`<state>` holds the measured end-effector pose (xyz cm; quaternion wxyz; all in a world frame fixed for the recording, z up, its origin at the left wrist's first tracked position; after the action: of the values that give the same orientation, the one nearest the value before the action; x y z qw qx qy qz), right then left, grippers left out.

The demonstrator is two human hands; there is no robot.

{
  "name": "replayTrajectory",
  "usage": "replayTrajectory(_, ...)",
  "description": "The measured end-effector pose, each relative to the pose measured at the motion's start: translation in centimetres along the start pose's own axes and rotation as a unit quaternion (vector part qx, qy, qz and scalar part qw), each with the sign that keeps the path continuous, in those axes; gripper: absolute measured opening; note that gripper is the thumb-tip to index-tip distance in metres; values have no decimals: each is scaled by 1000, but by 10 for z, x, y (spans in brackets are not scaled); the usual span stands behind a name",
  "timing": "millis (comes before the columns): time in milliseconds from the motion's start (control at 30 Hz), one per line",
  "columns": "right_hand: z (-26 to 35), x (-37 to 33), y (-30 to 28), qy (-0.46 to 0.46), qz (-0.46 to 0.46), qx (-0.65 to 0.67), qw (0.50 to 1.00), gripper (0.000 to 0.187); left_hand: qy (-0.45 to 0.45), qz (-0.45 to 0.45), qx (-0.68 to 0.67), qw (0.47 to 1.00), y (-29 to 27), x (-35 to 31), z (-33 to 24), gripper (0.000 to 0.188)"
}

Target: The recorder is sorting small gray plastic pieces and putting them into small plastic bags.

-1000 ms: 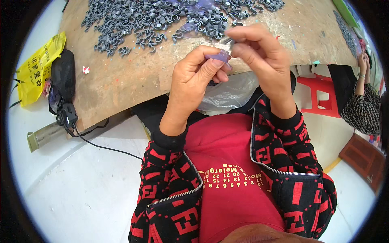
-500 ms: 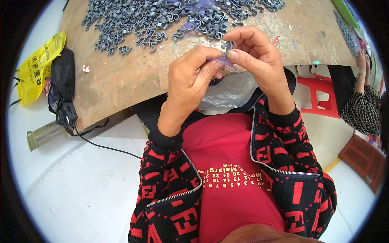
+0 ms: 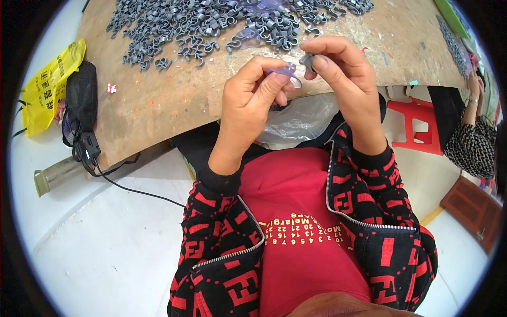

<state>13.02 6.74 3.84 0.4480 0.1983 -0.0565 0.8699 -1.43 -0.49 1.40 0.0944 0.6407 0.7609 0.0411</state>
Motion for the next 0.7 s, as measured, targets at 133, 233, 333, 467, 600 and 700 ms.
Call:
replayTrajectory(133,5,-3,2,-20,9,0,1000,24,-41,21,-40,998,-1,0,2,14)
replayTrajectory(233,1,-6,3,-9,13,9,1000,24,-42,29,-56,997,-1,-1,2,14)
replayTrajectory(333,-1,-6,1,5,16,10,1000,24,-31,25,-34,999,-2,-1,2,14)
replayTrajectory(467,-1,-4,-3,-71,73,-160,982,22,0,-4,35,999,-2,-2,0,12)
replayTrajectory(600,1,0,-4,-147,89,-194,966,23,29,-7,67,997,-3,-3,-7,11)
replayTrajectory(700,8,4,-3,-224,129,-257,931,25,7,17,97,995,-9,-2,-12,11)
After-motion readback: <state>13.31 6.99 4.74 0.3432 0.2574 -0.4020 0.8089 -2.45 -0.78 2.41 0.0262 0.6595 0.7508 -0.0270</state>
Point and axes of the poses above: each hand's wrist, its own x-axis towards the middle knuckle, its own y-axis out of the palm, z = x × y, the point moved 3 cm from there along x, towards the middle knuckle, and after that the axes turned 12 degrees about -y, right-handed, at the moved point
